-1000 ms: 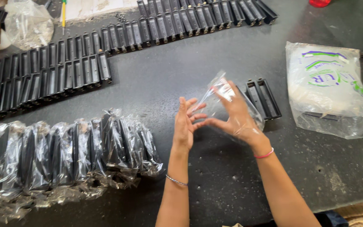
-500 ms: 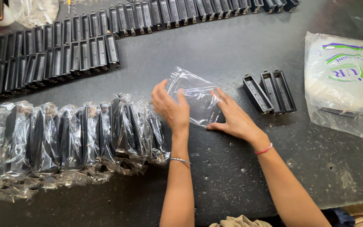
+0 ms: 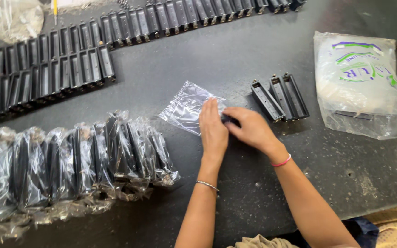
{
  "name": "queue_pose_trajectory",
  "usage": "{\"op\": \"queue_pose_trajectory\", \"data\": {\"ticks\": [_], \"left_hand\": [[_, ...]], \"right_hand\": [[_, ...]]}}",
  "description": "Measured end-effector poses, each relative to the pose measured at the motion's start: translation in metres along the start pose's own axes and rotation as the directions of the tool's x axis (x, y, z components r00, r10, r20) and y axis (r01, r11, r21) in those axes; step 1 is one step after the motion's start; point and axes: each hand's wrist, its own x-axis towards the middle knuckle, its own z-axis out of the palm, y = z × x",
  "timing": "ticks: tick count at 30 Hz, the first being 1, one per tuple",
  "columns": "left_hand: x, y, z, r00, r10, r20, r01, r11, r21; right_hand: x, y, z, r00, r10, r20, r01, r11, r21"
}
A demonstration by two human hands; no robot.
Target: The person sits on the floor and repeatedly picks up small black rectangular components, places them into clear plastic bags, and seals the bags. The packaged items are stacked in a neat pile on the table.
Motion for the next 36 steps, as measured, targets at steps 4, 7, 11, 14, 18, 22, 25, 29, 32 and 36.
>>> {"op": "queue_pose_trajectory", "data": {"ticks": [4,7,11,14,18,22,25,29,32,36], "left_hand": [[0.006,-0.007,-0.005,0.994,-0.11,-0.004,0.109,0.991,-0.072],[0.01,-0.006,-0.01,0.991,-0.136,-0.006,0.135,0.985,-0.104],[0.014,-0.006,-0.014,0.994,-0.111,-0.023,0.107,0.984,-0.146],[0.015,-0.006,-0.016,0.995,-0.092,-0.033,0.085,0.983,-0.161],[0.016,-0.005,-0.017,0.993,-0.108,-0.039,0.099,0.977,-0.187],[0.017,-0.003,-0.018,0.992,-0.123,-0.028,0.115,0.973,-0.202],[0.015,0.001,-0.018,0.994,-0.106,-0.029,0.097,0.97,-0.222],[0.009,0.012,-0.013,0.994,-0.11,0.019,0.111,0.963,-0.247],[0.003,0.022,-0.007,0.996,-0.082,0.034,0.088,0.96,-0.266],[-0.004,0.03,-0.001,0.999,-0.032,0.005,0.032,0.956,-0.291]], "right_hand": [[-0.006,0.004,-0.036,0.911,0.062,-0.407,-0.152,0.97,-0.192],[-0.008,0.011,-0.048,0.875,0.053,-0.482,-0.237,0.914,-0.33],[-0.006,0.019,-0.042,0.876,0.103,-0.471,-0.299,0.883,-0.362],[-0.004,0.023,-0.044,0.851,0.054,-0.523,-0.248,0.918,-0.309],[-0.006,0.021,-0.062,0.93,0.284,-0.232,-0.202,0.925,0.323],[-0.007,0.018,-0.065,0.892,0.419,0.169,-0.449,0.779,0.437],[-0.003,0.023,-0.049,0.862,0.436,0.257,-0.506,0.753,0.42],[0.004,0.032,-0.014,0.864,0.444,0.239,-0.494,0.653,0.573],[0.008,0.032,0.004,0.883,0.43,0.19,-0.416,0.527,0.741],[0.007,0.029,0.006,0.869,0.384,0.312,-0.471,0.447,0.761]]}}
